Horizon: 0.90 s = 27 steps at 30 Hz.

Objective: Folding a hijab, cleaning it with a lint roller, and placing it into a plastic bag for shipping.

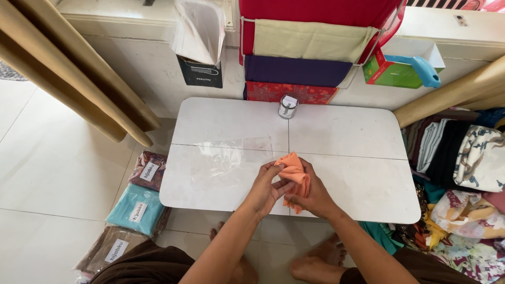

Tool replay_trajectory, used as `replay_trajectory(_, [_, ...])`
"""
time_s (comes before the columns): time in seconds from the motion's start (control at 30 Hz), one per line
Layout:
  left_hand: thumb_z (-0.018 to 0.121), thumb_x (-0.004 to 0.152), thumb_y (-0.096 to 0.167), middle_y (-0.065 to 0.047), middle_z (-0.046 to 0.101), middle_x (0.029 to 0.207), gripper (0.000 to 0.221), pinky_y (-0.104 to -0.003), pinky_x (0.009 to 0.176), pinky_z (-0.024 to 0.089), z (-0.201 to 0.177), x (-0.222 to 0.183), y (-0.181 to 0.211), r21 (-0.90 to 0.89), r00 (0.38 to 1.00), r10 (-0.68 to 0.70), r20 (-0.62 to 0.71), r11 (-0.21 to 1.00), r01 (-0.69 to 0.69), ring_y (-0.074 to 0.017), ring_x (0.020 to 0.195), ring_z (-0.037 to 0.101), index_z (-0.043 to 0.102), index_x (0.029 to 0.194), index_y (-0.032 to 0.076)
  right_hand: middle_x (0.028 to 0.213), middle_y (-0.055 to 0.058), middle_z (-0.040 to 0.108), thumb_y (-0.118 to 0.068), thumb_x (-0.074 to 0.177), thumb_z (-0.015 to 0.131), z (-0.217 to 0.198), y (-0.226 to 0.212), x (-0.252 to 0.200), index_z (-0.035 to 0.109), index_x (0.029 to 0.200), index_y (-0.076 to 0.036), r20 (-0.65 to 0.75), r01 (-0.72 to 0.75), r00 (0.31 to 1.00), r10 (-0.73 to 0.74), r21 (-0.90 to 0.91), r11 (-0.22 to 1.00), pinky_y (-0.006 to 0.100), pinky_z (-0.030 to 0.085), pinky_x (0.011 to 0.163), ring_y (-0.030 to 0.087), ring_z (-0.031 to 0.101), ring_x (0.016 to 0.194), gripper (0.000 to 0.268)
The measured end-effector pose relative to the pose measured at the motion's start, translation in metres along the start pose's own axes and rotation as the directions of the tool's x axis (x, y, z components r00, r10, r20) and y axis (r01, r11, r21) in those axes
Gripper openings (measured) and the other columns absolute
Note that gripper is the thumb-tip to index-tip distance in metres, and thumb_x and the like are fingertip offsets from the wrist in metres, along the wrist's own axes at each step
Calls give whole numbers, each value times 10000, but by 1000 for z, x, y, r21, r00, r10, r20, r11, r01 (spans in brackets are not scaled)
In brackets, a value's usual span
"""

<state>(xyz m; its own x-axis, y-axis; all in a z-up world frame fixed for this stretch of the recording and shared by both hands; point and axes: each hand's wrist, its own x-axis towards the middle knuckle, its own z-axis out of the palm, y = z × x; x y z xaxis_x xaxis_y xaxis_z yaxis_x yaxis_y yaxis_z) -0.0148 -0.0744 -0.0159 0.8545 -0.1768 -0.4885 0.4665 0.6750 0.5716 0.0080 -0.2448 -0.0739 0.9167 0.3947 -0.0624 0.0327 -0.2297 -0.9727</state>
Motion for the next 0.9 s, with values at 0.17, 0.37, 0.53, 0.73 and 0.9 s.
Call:
replay_trajectory(0.17, [657, 972, 287, -231, 211, 1468, 757, -475, 1169, 417, 18, -16, 11, 65, 998, 27, 50, 997, -30, -396, 1342, 444, 207, 1527, 35, 1261, 182, 705, -88, 685, 875, -6, 40, 7, 371, 1511, -87, -6, -17, 1000, 20, 254, 967, 527, 482, 1068, 333, 677, 1190, 968])
replay_trajectory(0.37, [569, 940, 183, -286, 300, 1561, 780, -324, 678, 614, 6, -14, 5, 591, 962, 229, 151, 759, -273, -276, 945, 658, 174, 1589, 6, 1214, 244, 701, 43, 814, 665, -24, 121, 22, 517, 1417, -16, -43, -85, 986, 161, 698, 711, 586, 533, 973, 395, 706, 1061, 623])
replay_trajectory(0.53, [714, 922, 221, -211, 551, 1319, 667, -474, 1095, 449, 2, -3, -27, 756, 866, 431, 253, 470, -455, -384, 1266, 567, 395, 1455, -23, 1036, 172, 757, -166, 924, 475, -24, 76, 13, 482, 1471, -57, 59, -31, 997, -43, 872, 488, 560, 544, 972, 318, 742, 990, 559])
replay_trajectory(0.73, [651, 978, 290, -202, 445, 1359, 610, -497, 940, 589, -2, 3, -44, 824, 758, 521, 392, 167, -541, -403, 1194, 602, 375, 1444, 7, 1250, 210, 686, -380, 920, 620, 2, 21, 0, 521, 1421, -45, -41, 12, 998, 45, 859, 512, 583, 556, 929, 366, 684, 1100, 611])
replay_trajectory(0.9, [569, 985, 491, -255, 448, 1400, 758, -533, 913, 597, -11, 4, -51, 847, 704, 532, 470, -47, -530, -437, 1223, 602, 349, 1500, -19, 1084, 247, 740, -112, 899, 686, -9, 13, 7, 601, 1312, -3, -165, -119, 917, 364, 756, 643, 564, 597, 841, 375, 737, 943, 436])
